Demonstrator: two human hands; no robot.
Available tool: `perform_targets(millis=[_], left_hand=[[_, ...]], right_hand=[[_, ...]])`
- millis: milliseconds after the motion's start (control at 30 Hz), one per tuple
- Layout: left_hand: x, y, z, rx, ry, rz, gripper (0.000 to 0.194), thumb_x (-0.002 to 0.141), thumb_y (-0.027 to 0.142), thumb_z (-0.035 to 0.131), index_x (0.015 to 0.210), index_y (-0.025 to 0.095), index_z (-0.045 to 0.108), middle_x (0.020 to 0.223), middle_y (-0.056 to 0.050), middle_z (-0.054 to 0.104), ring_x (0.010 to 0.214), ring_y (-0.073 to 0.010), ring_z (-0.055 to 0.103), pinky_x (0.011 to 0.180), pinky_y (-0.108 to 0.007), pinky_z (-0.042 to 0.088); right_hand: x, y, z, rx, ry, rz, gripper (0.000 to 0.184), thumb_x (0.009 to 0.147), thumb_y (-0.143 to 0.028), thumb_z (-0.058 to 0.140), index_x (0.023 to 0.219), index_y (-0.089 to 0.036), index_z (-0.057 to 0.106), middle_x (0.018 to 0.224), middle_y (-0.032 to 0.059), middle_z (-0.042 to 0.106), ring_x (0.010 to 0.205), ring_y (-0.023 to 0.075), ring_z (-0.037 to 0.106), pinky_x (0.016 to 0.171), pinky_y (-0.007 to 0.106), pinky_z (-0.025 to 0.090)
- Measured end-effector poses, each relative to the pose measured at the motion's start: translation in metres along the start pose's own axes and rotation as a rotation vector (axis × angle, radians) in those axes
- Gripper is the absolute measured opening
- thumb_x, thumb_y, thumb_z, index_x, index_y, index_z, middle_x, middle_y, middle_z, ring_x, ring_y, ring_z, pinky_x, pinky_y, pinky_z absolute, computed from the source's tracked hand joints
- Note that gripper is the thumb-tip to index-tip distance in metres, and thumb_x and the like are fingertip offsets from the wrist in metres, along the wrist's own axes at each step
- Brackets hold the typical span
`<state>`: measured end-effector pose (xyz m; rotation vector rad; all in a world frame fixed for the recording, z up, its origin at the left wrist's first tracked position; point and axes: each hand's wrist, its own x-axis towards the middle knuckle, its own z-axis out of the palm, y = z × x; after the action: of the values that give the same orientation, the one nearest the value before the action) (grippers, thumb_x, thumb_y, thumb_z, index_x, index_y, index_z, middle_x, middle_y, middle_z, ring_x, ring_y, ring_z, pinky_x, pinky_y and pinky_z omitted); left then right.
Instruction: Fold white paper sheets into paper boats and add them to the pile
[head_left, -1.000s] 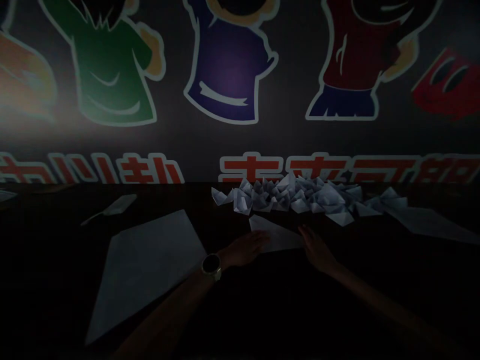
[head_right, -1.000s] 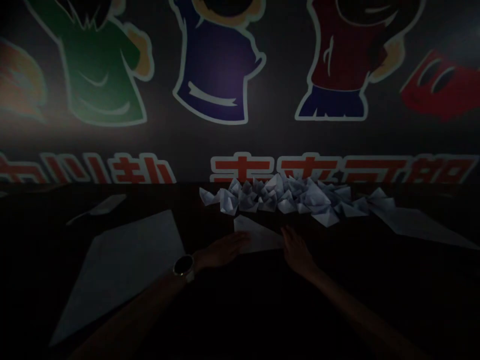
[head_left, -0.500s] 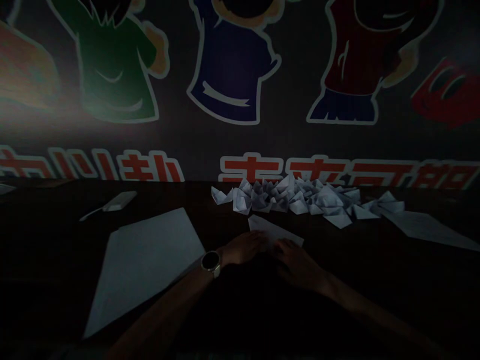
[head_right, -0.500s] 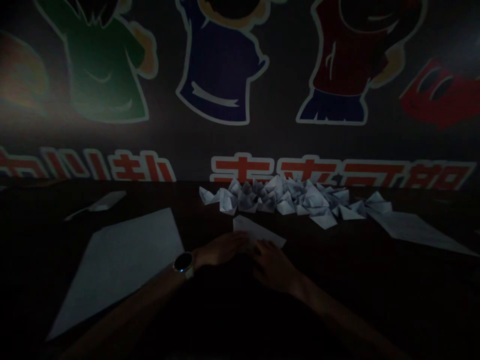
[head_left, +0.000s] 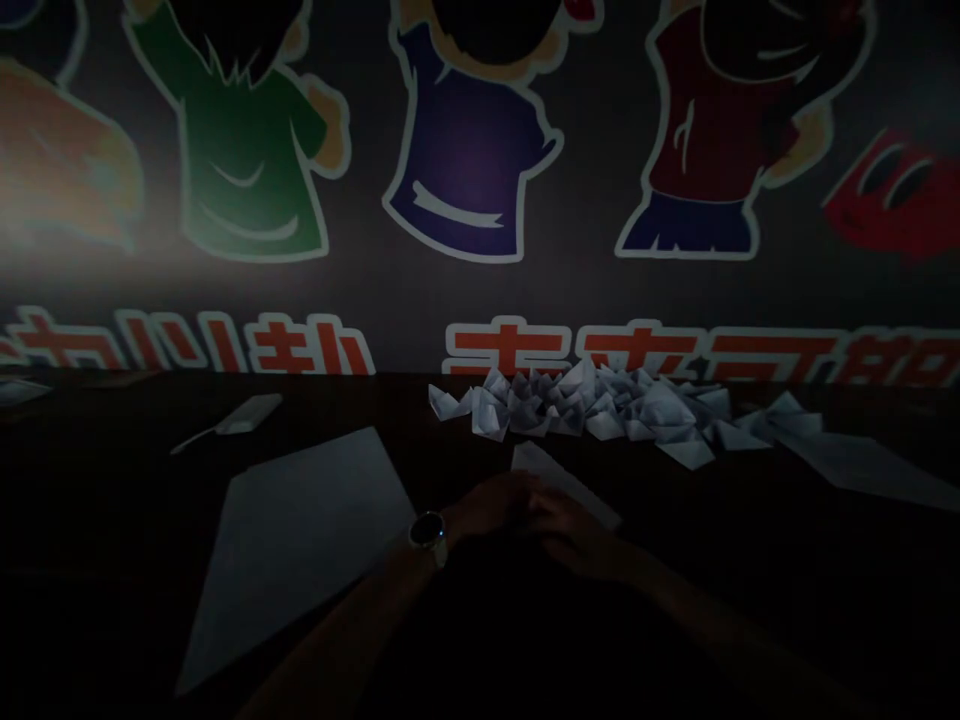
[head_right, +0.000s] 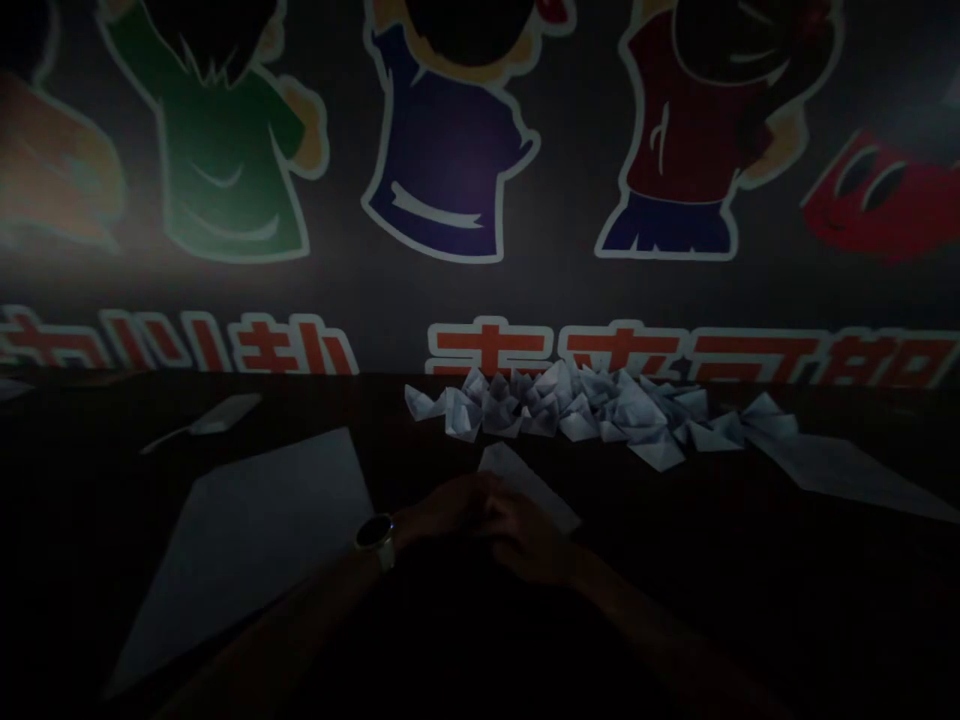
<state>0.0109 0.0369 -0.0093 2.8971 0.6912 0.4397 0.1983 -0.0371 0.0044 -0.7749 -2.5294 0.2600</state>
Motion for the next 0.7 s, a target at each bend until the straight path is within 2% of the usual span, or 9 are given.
perform_targets(millis=[100, 167, 267, 400, 533, 600, 700], left_hand=[[-0.002, 0.005, -0.002, 0.06, 0.019, -0.005, 0.035, 0.085, 0.022, 0.044, 0.119, 0.014, 0.049, 0.125, -0.01, 0.053, 0.114, -0.0228, 0.049, 0.101, -0.035, 0.034], [-0.003, 0.006, -0.002, 0.07, 0.025, 0.04, 0.038, 0.085, 0.02, 0.044, 0.123, 0.017, 0.046, 0.129, -0.008, 0.049, 0.12, -0.0218, 0.043, 0.105, -0.038, 0.027], [-0.005, 0.003, 0.0, 0.1, 0.026, 0.111, 0.04, 0.087, 0.014, 0.04, 0.124, 0.026, 0.044, 0.131, 0.001, 0.049, 0.124, -0.0154, 0.038, 0.11, -0.039, 0.015], [-0.007, 0.003, -0.003, 0.21, 0.035, 0.046, 0.036, 0.086, 0.015, 0.042, 0.119, 0.028, 0.05, 0.126, 0.002, 0.054, 0.119, -0.0172, 0.043, 0.107, -0.04, 0.018], [-0.01, 0.013, -0.011, 0.219, 0.096, -0.047, 0.034, 0.088, 0.032, 0.042, 0.12, 0.025, 0.05, 0.127, -0.002, 0.052, 0.115, -0.0223, 0.045, 0.099, -0.039, 0.029], [-0.011, 0.019, -0.013, 0.174, 0.082, -0.058, 0.042, 0.086, 0.045, 0.044, 0.123, 0.025, 0.048, 0.128, -0.003, 0.051, 0.114, -0.0233, 0.047, 0.098, -0.038, 0.032], [-0.011, 0.025, -0.014, 0.103, 0.033, -0.047, 0.058, 0.079, 0.054, 0.049, 0.127, 0.021, 0.044, 0.131, -0.007, 0.048, 0.117, -0.0255, 0.044, 0.099, -0.04, 0.032]], right_hand=[[-0.009, 0.027, -0.003, 0.093, 0.224, 0.142, 0.033, 0.089, -0.026, 0.031, 0.097, -0.02, 0.062, 0.093, 0.0073, 0.061, 0.092, 0.0189, 0.055, 0.084, 0.035, 0.042], [-0.019, 0.047, -0.005, 0.038, 0.279, 0.209, 0.03, 0.086, -0.026, 0.038, 0.107, -0.02, 0.059, 0.108, 0.0087, 0.059, 0.103, 0.0214, 0.052, 0.092, 0.039, 0.039], [-0.028, 0.065, -0.006, -0.039, 0.172, 0.211, 0.039, 0.086, -0.026, 0.039, 0.123, -0.02, 0.049, 0.129, 0.0095, 0.049, 0.12, 0.0228, 0.042, 0.101, 0.043, 0.03], [-0.027, 0.056, -0.012, -0.161, 0.028, 0.265, 0.04, 0.087, -0.036, 0.042, 0.122, -0.02, 0.051, 0.125, 0.0094, 0.053, 0.115, 0.0238, 0.046, 0.099, 0.041, 0.034], [-0.023, 0.038, -0.022, -0.287, -0.012, 0.321, 0.048, 0.077, -0.049, 0.054, 0.117, -0.022, 0.056, 0.114, 0.0094, 0.057, 0.105, 0.0263, 0.05, 0.092, 0.041, 0.039], [-0.024, 0.035, -0.025, -0.326, -0.022, 0.34, 0.053, 0.071, -0.053, 0.06, 0.114, -0.023, 0.058, 0.112, 0.0097, 0.056, 0.102, 0.0271, 0.05, 0.089, 0.04, 0.04], [-0.025, 0.034, -0.027, -0.335, -0.017, 0.362, 0.046, 0.071, -0.051, 0.061, 0.107, -0.023, 0.062, 0.108, 0.0091, 0.056, 0.098, 0.0249, 0.051, 0.085, 0.037, 0.042]])
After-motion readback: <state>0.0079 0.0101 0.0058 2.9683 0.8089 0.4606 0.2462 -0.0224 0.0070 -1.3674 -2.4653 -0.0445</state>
